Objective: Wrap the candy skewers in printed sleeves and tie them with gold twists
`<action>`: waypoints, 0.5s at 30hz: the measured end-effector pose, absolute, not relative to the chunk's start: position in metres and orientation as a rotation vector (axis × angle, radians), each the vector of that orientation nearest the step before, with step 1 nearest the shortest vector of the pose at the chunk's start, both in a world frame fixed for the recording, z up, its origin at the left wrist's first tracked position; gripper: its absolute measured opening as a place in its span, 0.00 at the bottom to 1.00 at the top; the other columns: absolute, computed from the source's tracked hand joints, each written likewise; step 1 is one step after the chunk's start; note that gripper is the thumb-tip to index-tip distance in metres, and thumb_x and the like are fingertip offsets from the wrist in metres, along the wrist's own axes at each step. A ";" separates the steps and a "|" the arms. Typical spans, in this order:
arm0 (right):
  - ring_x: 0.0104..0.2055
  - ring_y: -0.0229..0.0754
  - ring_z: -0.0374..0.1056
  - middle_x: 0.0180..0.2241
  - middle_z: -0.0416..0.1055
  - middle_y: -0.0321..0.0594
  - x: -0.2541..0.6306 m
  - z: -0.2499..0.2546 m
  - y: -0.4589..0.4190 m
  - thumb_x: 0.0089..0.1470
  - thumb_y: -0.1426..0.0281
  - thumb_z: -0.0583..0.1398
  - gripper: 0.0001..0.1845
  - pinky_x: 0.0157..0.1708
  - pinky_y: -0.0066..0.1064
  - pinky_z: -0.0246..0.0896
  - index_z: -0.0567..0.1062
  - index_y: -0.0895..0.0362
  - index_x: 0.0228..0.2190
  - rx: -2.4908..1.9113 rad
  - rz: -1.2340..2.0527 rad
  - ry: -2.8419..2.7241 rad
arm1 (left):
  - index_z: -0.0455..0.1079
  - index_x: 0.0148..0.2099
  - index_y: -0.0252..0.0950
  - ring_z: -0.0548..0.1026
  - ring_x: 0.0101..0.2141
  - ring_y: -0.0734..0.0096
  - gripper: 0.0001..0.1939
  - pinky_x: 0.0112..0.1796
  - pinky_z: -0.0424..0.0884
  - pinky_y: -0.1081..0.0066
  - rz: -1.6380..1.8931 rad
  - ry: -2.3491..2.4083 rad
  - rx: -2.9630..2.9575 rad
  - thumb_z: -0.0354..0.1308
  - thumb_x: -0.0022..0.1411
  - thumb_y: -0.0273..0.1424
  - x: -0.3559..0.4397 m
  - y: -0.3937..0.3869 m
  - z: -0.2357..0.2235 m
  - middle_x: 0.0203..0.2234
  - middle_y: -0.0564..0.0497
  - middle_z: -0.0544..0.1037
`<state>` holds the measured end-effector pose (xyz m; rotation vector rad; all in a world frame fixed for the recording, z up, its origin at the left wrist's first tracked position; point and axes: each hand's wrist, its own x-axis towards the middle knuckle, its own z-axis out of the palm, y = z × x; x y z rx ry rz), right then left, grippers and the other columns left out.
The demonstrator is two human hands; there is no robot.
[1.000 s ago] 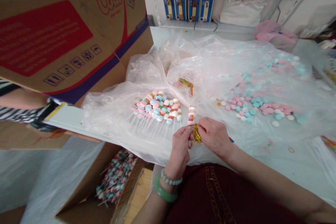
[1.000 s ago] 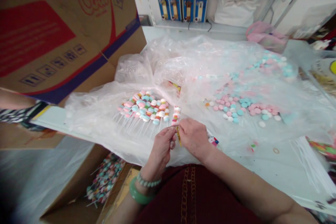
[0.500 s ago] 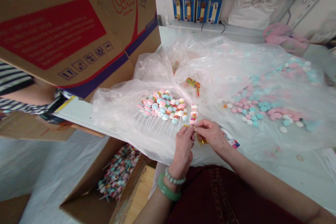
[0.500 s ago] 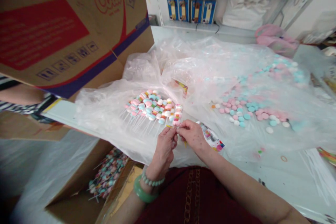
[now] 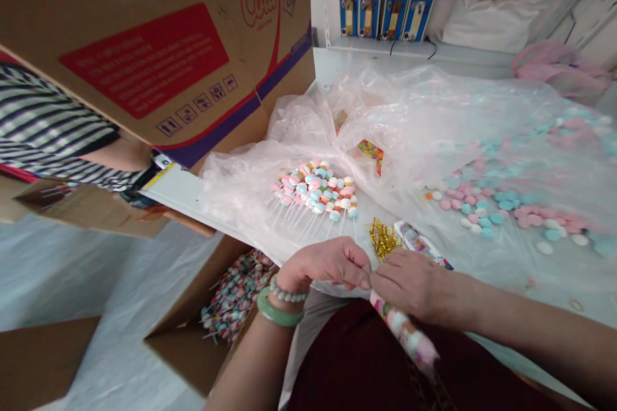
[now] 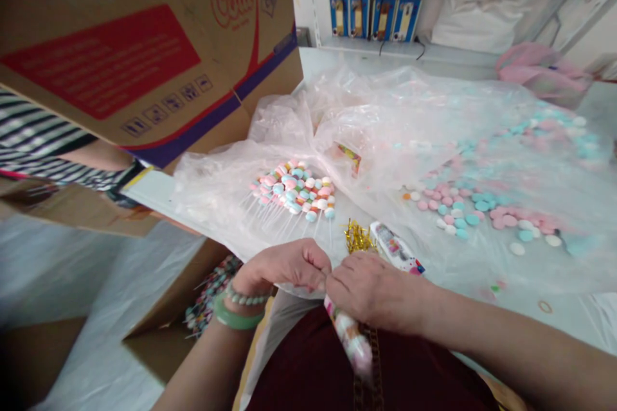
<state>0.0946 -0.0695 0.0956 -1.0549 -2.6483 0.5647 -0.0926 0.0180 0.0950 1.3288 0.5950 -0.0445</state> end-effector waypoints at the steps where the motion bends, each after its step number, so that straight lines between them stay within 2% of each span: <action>1: 0.32 0.43 0.64 0.29 0.72 0.45 0.095 0.098 -0.064 0.60 0.75 0.48 0.15 0.33 0.35 0.56 0.74 0.57 0.32 -1.008 0.462 -2.728 | 0.68 0.16 0.36 0.57 0.15 0.76 0.10 0.19 0.51 0.74 0.049 0.664 1.497 0.62 0.46 0.27 -0.090 0.017 0.101 0.12 0.54 0.63; 3: 0.29 0.43 0.63 0.26 0.71 0.45 0.097 0.098 -0.049 0.57 0.77 0.50 0.13 0.30 0.35 0.54 0.73 0.58 0.29 -1.134 0.355 -2.656 | 0.64 0.15 0.37 0.58 0.18 0.75 0.13 0.22 0.54 0.73 0.431 0.926 1.781 0.59 0.47 0.21 -0.079 0.006 0.108 0.12 0.55 0.60; 6: 0.22 0.40 0.59 0.20 0.66 0.40 0.092 0.095 -0.021 0.53 0.72 0.54 0.09 0.24 0.32 0.51 0.70 0.57 0.23 -1.496 0.476 -2.017 | 0.70 0.30 0.36 0.66 0.27 0.68 0.10 0.32 0.61 0.68 0.904 1.256 1.862 0.50 0.57 0.20 -0.055 -0.014 0.106 0.23 0.50 0.67; 7: 0.20 0.38 0.57 0.19 0.64 0.37 0.088 0.093 -0.013 0.52 0.69 0.55 0.08 0.21 0.31 0.49 0.69 0.56 0.23 -1.511 0.644 -1.763 | 0.70 0.34 0.36 0.67 0.29 0.66 0.08 0.34 0.63 0.67 0.976 1.274 1.815 0.50 0.59 0.23 -0.048 -0.017 0.102 0.26 0.48 0.69; 10: 0.14 0.33 0.44 0.15 0.51 0.28 0.071 0.085 -0.003 0.50 0.63 0.57 0.13 0.15 0.28 0.43 0.62 0.53 0.19 -1.286 1.274 -1.279 | 0.67 0.36 0.37 0.69 0.33 0.66 0.07 0.39 0.65 0.66 1.146 1.300 1.386 0.51 0.63 0.33 -0.044 -0.014 0.085 0.30 0.47 0.71; 12: 0.14 0.34 0.43 0.15 0.48 0.27 0.064 0.078 -0.007 0.51 0.62 0.56 0.16 0.15 0.28 0.44 0.58 0.52 0.18 -1.221 1.320 -1.245 | 0.66 0.40 0.37 0.71 0.31 0.67 0.14 0.36 0.68 0.65 1.061 1.156 0.981 0.55 0.60 0.42 -0.056 -0.007 0.074 0.30 0.48 0.71; 15: 0.21 0.39 0.56 0.18 0.60 0.35 0.066 0.069 -0.021 0.50 0.64 0.58 0.12 0.22 0.31 0.52 0.64 0.52 0.19 -1.338 0.935 -1.423 | 0.66 0.42 0.34 0.74 0.27 0.62 0.28 0.29 0.71 0.62 0.522 0.702 0.624 0.55 0.54 0.54 -0.084 -0.004 0.066 0.29 0.44 0.74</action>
